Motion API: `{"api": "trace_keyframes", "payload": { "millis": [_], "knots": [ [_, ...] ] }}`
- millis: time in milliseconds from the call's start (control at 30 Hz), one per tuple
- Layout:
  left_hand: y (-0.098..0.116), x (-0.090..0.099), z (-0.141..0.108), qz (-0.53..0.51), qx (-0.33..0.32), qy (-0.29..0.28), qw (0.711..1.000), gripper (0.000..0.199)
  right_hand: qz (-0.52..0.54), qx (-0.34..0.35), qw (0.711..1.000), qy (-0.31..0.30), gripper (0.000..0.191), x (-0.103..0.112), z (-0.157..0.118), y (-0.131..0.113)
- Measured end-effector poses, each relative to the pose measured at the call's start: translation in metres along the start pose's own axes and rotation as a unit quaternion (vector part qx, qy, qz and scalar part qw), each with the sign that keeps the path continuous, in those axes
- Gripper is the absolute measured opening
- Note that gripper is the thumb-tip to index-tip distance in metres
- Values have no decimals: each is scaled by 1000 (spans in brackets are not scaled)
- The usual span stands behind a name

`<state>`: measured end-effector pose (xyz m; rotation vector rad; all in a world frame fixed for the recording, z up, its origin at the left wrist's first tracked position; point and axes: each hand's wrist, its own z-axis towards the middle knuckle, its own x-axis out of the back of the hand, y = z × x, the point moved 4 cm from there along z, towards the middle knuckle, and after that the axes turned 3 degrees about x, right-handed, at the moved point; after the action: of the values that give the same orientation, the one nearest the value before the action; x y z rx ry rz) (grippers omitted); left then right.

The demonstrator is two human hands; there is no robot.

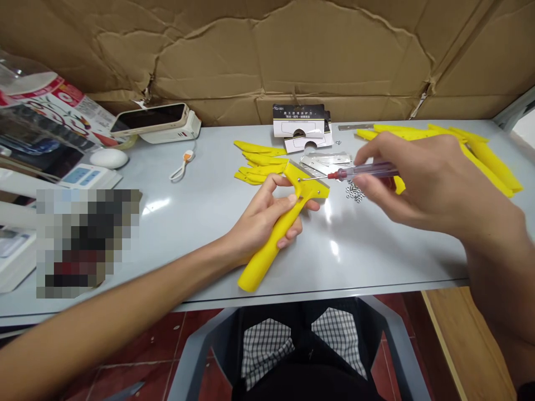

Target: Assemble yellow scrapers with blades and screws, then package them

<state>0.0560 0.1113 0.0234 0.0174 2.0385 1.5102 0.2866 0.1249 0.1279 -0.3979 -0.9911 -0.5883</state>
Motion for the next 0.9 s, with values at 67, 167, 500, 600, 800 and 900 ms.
{"api": "trace_keyframes", "payload": {
  "millis": [67, 167, 500, 600, 800, 900],
  "knots": [
    [0, 0, 0, 5, 1, 2, 1000, 30, 27, -1, 1000, -6, 24, 0, -1, -2],
    [0, 0, 0, 16, 0, 7, 1000, 30, 36, -4, 999, -7, 20, 1, -2, -3],
    [0, -1, 0, 4, 2, 3, 1000, 31, 15, -3, 1000, 10, 17, 1, 0, -4],
    [1, -1, 0, 3, 2, 3, 1000, 31, 46, 6, 999, -3, 25, 2, -1, -6],
    [1, 0, 0, 25, -1, 15, 1000, 29, -4, -8, 1000, 23, 14, 0, -1, -1],
    [1, -1, -1, 24, -9, 4, 1000, 30, -18, -12, 1000, 21, 20, 0, 0, 1]
  ]
}}
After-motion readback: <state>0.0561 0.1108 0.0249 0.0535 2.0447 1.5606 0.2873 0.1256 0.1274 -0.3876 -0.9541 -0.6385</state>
